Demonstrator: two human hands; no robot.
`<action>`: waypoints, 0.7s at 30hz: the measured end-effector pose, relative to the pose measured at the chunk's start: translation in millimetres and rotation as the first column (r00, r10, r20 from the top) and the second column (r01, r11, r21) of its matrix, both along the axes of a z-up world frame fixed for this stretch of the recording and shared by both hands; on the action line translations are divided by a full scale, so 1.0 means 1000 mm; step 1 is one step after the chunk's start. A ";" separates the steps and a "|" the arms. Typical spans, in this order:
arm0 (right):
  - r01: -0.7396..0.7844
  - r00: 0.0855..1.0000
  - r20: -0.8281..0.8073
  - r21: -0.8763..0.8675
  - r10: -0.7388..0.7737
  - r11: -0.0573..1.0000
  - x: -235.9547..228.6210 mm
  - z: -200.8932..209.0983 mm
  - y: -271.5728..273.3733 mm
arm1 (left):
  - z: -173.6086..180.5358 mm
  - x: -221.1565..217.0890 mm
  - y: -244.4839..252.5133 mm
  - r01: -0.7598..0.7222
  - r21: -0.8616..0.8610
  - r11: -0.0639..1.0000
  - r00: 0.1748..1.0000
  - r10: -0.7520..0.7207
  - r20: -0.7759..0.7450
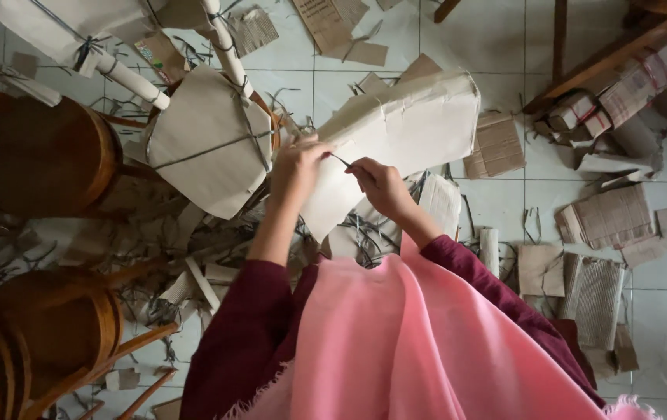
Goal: Wrapping wooden chairs with cardboard and securing them with plastic ties for protection during transport.
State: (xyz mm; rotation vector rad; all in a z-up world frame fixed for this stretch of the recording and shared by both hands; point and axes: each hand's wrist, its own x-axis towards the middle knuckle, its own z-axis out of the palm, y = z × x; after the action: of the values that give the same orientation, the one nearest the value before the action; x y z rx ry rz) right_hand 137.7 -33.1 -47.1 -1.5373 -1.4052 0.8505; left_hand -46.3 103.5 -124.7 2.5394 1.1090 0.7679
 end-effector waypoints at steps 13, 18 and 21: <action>0.189 0.960 -0.138 -0.328 -0.245 0.926 -0.025 -0.116 -0.021 | -0.027 -0.068 0.036 0.041 -0.585 0.810 0.962 0.127 0.244; 0.351 0.891 -0.138 -0.396 -0.433 0.848 -0.051 -0.132 -0.039 | -0.043 -0.084 0.031 0.176 -0.654 0.736 0.948 0.053 0.315; 0.437 0.837 -0.126 -0.431 -0.532 0.790 -0.061 -0.147 -0.056 | -0.096 -0.095 0.033 0.161 -0.653 0.740 0.957 0.046 0.288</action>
State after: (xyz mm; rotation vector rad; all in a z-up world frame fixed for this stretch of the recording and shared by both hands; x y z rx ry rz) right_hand 76.4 -88.8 -193.7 -1.9053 -0.6214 0.9792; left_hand -141.7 136.9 -221.0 1.7723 0.9696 0.5523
